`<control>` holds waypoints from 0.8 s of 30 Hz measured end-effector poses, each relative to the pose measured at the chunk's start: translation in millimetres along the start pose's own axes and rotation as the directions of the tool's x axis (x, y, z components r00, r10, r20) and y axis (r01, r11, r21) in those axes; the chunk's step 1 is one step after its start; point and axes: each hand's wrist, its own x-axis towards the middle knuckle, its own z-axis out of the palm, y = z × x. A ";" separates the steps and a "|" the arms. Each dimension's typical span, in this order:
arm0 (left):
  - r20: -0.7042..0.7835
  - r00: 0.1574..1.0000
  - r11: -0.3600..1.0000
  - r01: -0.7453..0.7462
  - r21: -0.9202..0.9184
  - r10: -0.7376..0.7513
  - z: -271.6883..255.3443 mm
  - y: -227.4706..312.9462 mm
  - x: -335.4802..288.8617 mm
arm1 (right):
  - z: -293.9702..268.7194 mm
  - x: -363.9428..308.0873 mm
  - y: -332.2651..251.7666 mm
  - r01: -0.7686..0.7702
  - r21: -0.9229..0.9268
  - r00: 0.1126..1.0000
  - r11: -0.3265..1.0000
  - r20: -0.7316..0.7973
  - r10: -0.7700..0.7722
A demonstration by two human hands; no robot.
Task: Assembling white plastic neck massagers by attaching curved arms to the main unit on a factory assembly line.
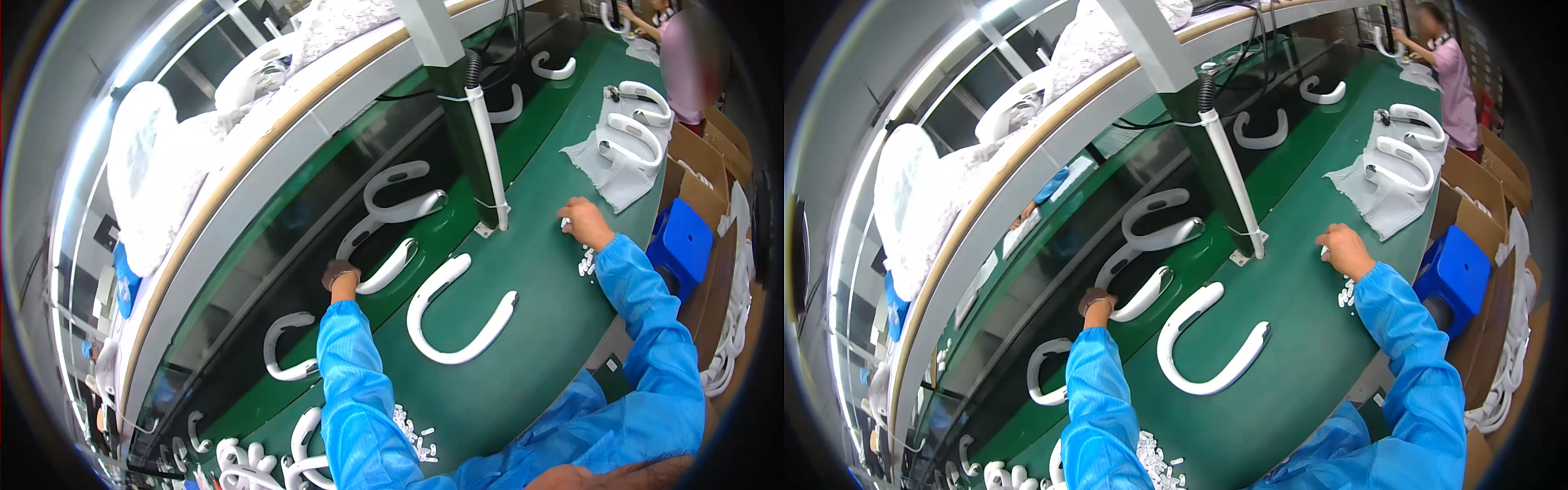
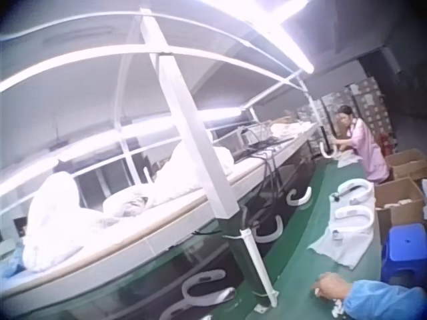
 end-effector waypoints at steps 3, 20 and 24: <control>0.290 0.942 0.860 0.287 -0.422 -0.172 8.0 -13.0 -17.5 | 17.1 1.5 21.7 0.104 -0.062 0.974 0.993 0.209 -0.089; 0.096 0.995 -0.130 0.090 -0.987 -0.036 -41.6 -69.6 -174.8 | 30.5 -14.8 9.8 0.181 -0.202 0.981 0.963 0.109 -0.161; 0.135 0.947 -0.420 0.254 -0.871 0.292 -31.3 -67.6 -224.4 | 44.0 -19.0 25.2 0.180 -0.276 0.975 0.944 0.174 -0.135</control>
